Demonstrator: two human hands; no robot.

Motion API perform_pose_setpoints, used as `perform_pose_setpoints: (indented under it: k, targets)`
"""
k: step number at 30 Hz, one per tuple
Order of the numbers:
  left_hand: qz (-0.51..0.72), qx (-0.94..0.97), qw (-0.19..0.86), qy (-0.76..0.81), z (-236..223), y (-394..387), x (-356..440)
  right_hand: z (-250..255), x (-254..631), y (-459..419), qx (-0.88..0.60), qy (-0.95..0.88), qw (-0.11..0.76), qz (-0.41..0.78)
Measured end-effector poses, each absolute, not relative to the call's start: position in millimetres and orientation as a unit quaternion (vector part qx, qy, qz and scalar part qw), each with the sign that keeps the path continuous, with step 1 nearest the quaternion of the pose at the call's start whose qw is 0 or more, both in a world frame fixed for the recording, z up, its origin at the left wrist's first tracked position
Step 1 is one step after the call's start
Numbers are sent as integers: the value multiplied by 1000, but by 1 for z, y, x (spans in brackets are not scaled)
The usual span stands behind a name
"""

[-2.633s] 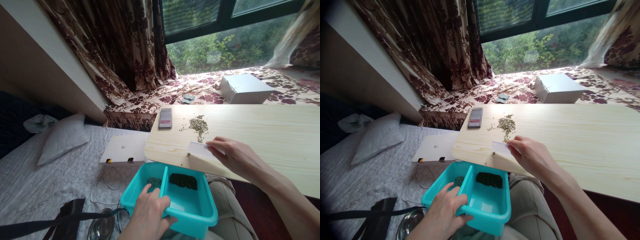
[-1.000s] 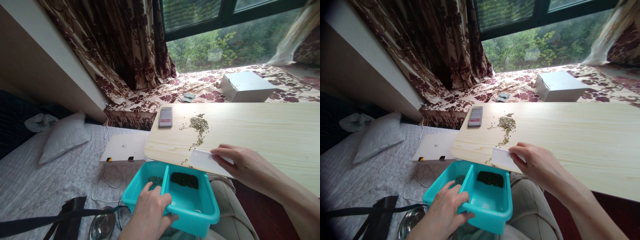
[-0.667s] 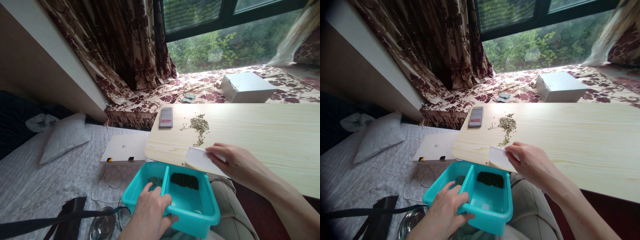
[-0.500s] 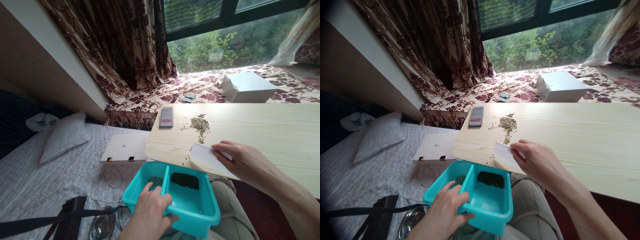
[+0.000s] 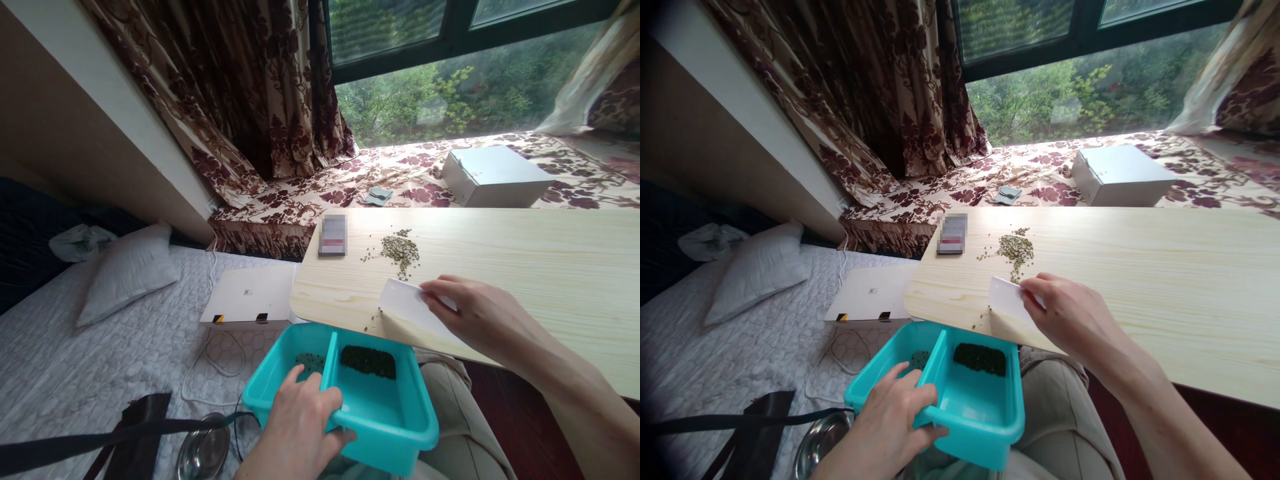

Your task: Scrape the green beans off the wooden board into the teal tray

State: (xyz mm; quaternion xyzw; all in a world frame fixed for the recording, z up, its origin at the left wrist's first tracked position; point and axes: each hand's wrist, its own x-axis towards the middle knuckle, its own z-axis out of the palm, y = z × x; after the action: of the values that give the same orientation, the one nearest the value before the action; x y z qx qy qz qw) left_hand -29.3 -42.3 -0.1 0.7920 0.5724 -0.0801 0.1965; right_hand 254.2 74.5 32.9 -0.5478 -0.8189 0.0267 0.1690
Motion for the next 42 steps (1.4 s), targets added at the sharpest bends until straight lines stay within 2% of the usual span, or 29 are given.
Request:
perform_pose_setpoints:
  k: [10, 16, 26, 42]
  targets:
    - [-91, 787, 201, 576, 2, -42, -28, 35, 253, 72, -552, -818, 149, 66]
    - [-87, 787, 199, 577, 0, -43, -29, 33, 252, 77, -561, -811, 158, 45]
    - [-106, 780, 212, 579, 3, -39, -27, 36, 248, 75, -551, -811, 158, 118]
    - [-101, 782, 198, 582, -41, -38, -39, 24, 244, 74, -537, -819, 154, 134]
